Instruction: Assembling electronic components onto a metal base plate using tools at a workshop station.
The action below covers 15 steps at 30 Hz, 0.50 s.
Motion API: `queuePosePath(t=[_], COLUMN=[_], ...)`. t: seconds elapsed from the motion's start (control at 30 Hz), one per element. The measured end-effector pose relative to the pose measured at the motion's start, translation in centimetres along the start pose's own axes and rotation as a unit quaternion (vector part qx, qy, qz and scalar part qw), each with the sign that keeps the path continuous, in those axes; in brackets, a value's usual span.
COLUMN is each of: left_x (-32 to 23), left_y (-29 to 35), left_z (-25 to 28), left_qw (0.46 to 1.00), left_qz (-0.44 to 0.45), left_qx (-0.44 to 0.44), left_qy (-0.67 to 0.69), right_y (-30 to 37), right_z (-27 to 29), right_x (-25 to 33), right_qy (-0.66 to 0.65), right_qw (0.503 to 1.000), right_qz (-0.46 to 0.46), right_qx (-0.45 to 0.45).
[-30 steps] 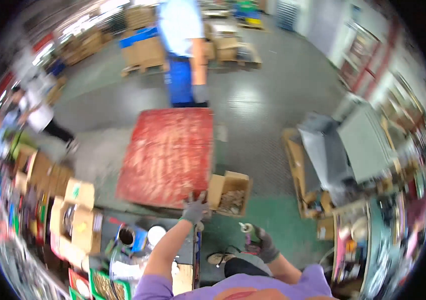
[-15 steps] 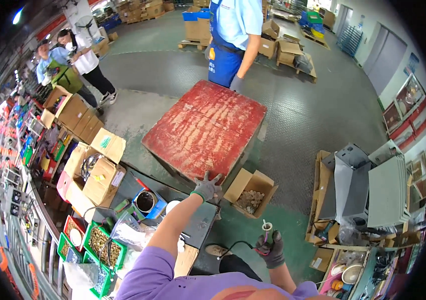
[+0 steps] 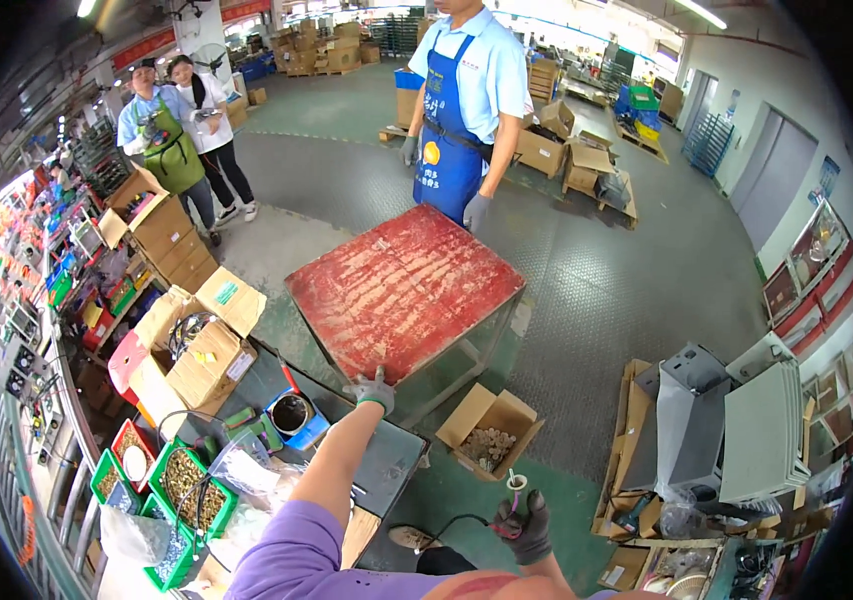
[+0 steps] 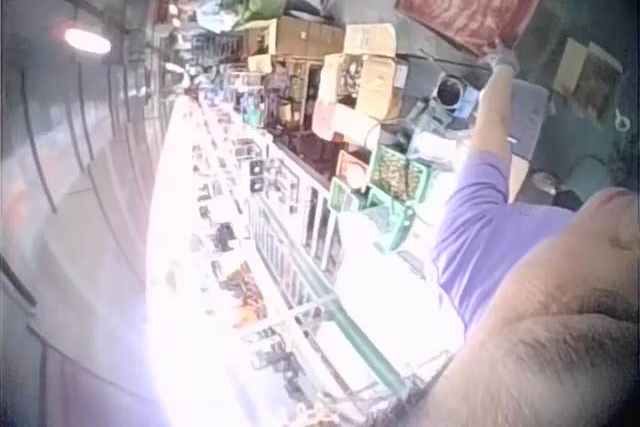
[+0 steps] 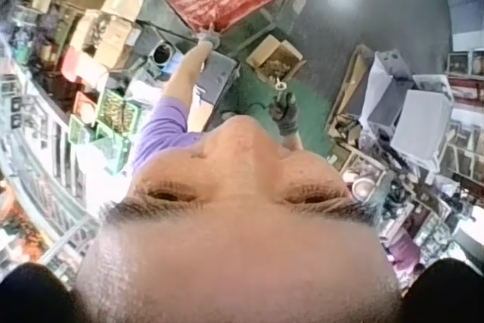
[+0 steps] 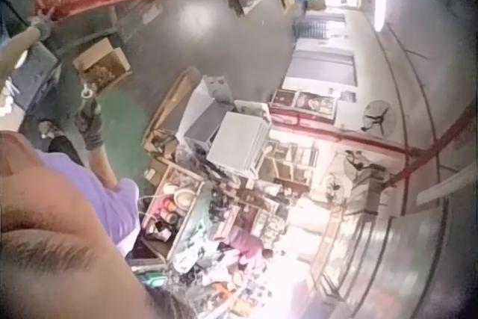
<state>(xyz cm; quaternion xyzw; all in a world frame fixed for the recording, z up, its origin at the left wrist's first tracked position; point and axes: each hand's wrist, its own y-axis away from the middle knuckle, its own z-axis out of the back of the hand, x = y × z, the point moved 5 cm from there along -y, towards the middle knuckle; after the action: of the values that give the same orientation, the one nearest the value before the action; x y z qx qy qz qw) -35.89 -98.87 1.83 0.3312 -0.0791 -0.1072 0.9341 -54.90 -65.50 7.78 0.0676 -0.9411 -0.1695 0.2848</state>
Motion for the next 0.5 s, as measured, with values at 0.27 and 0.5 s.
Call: queuePosePath(t=[0.27, 0.5], left_x=[0.3, 4.8], left_y=[9.9, 33.2], left_z=[14.9, 13.9], left_qw=[0.901, 0.700], left_qz=[-0.173, -0.336], left_qx=[-0.344, -0.487], left_qy=[0.199, 0.401], right_y=[1.0, -0.2], right_z=[-3.7, -9.5], right_x=[0.7, -2.0], right_qy=[0.013, 0.030], right_qw=[0.999, 0.981], right_qz=[-0.023, -0.090], right_qx=[-0.025, 0.170])
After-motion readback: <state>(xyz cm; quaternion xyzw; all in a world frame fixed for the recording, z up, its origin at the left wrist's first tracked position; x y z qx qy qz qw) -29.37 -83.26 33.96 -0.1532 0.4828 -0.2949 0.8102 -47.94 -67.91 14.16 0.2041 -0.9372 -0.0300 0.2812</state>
